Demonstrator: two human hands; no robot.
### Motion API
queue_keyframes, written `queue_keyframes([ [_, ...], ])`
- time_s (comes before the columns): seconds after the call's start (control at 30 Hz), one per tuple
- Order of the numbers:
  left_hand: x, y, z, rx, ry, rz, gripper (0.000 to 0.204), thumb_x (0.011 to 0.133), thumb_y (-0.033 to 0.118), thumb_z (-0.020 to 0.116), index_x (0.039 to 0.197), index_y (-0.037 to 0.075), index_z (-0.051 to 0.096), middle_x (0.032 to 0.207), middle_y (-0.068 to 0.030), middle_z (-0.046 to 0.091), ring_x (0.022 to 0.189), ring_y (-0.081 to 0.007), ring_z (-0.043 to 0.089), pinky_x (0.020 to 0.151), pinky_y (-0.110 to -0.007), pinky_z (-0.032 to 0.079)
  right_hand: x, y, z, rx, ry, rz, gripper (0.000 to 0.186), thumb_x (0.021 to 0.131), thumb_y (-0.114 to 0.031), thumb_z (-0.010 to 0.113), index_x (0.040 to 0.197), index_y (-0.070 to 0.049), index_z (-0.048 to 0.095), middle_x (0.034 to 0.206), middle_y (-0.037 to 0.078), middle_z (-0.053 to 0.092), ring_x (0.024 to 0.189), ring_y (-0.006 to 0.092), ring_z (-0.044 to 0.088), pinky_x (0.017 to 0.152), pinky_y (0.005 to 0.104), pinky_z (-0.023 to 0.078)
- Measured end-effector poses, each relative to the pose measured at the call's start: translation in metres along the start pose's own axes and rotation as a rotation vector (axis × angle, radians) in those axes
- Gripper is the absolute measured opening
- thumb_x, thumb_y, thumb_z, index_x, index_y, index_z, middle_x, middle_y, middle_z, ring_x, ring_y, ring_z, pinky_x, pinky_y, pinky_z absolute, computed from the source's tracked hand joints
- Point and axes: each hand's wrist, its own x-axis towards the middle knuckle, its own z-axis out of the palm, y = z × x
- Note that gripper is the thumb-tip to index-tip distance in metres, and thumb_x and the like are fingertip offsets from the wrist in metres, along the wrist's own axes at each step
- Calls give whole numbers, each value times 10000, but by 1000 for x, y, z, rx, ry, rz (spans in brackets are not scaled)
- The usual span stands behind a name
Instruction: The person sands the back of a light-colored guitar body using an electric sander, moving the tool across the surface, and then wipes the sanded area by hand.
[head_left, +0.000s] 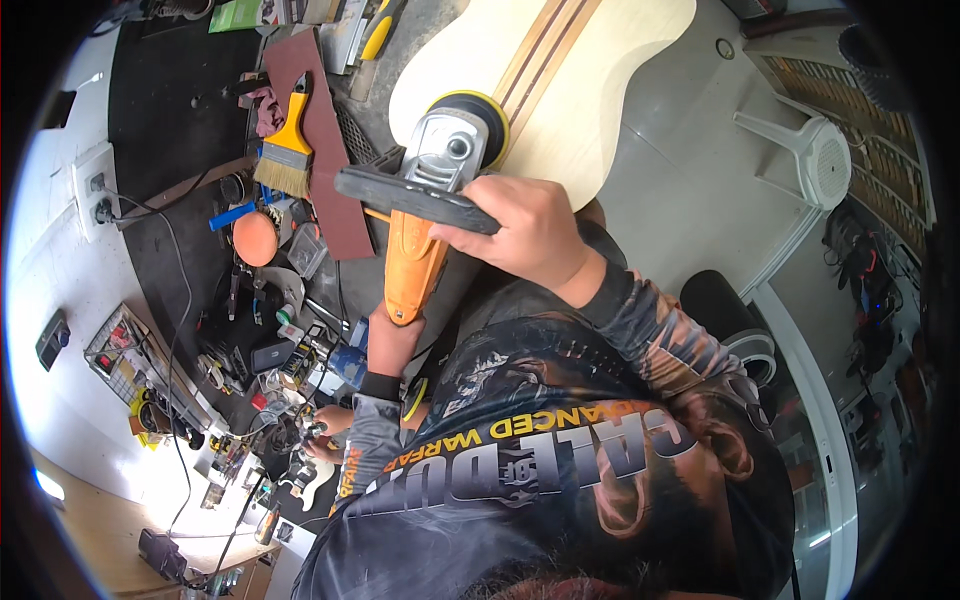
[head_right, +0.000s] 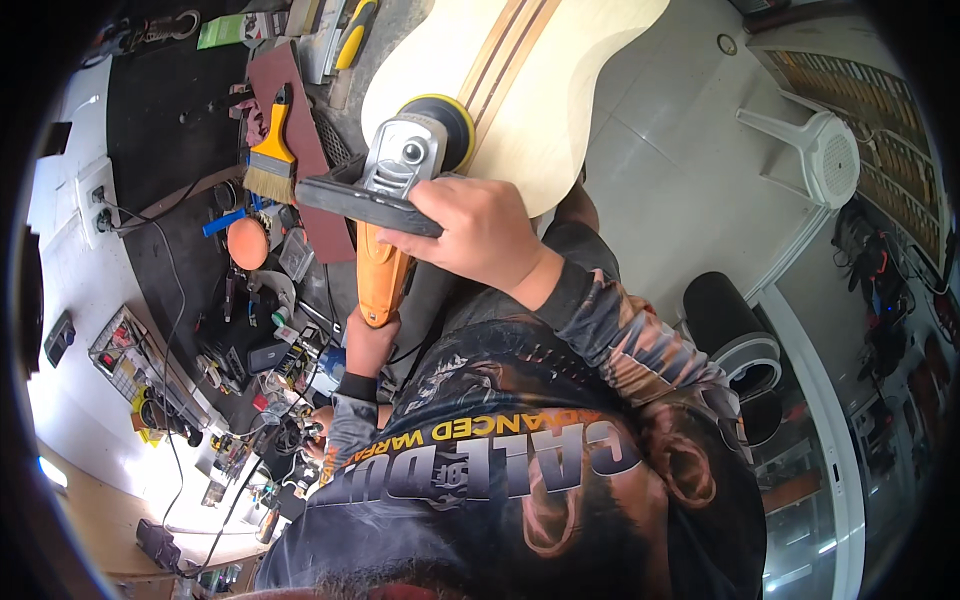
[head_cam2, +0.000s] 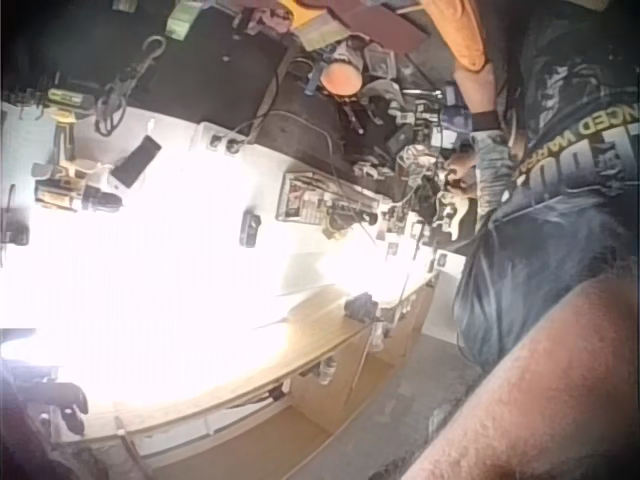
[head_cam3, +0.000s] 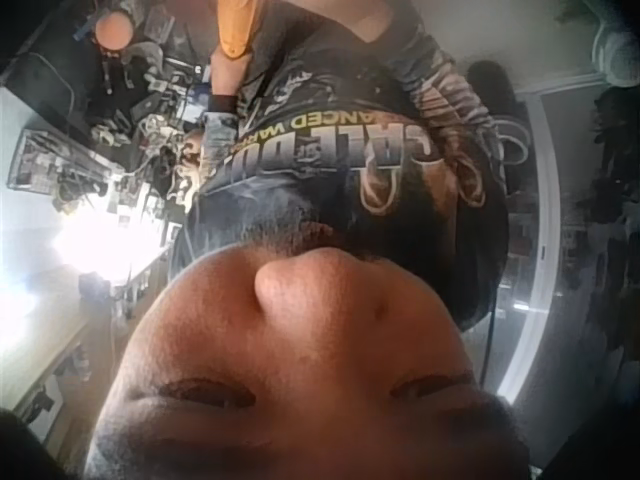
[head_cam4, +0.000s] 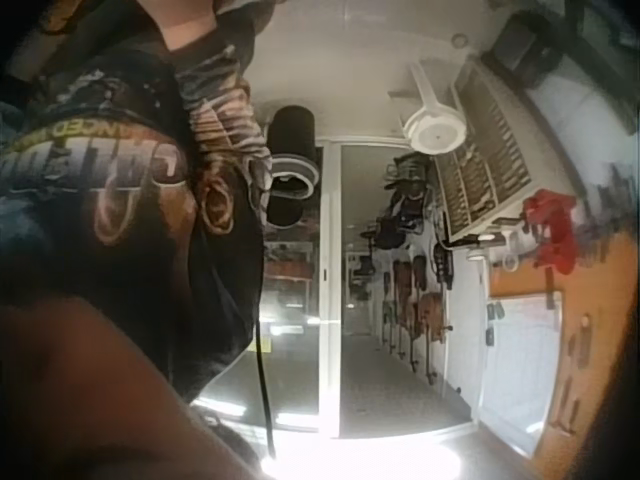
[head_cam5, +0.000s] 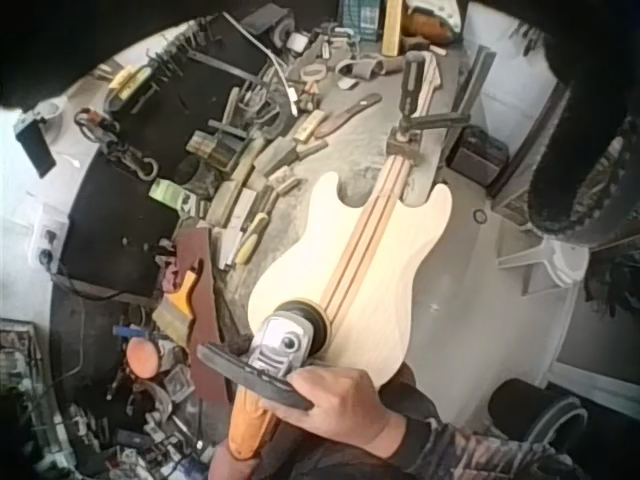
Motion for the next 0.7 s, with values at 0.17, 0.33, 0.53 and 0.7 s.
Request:
queue_keyframes([
  [0.17, 9, 37, 17, 59, -85, 70, 384, 865, 43, 782, 1240, -39, 762, 1144, -233, 845, 1125, -321, 837, 959, -407, 621, -10, 14, -48, 6, 62, 91, 384, 906, -390, 954, 926, -86, 720, 776, 94, 705, 663, 320, 725, 611, 421, 576],
  [0.33, -4, 48, 38, -12, -126, 97, 432, 876, 20, 768, 1306, -17, 758, 1192, -224, 843, 1166, -318, 829, 995, -396, 613, -28, 17, -73, -15, 40, 128, 395, 908, -390, 953, 907, -77, 713, 769, 101, 697, 663, 331, 722, 611, 429, 576],
  [0.53, -17, 32, 38, -16, -68, 8, 399, 890, 46, 788, 1273, -58, 741, 1172, -225, 846, 1151, -309, 829, 987, -389, 608, -8, 20, -50, 58, -28, 56, 464, 936, -461, 906, 839, -85, 650, 764, 90, 681, 702, 321, 730, 617, 436, 564],
  [0.7, 13, 62, 43, -33, -3, -48, 346, 899, 79, 788, 1208, -67, 737, 1069, -208, 838, 1054, -296, 829, 933, -395, 611, 43, 47, -54, 2, -31, -11, 453, 944, -454, 909, 886, -77, 666, 750, 98, 649, 684, 344, 715, 617, 442, 560],
])
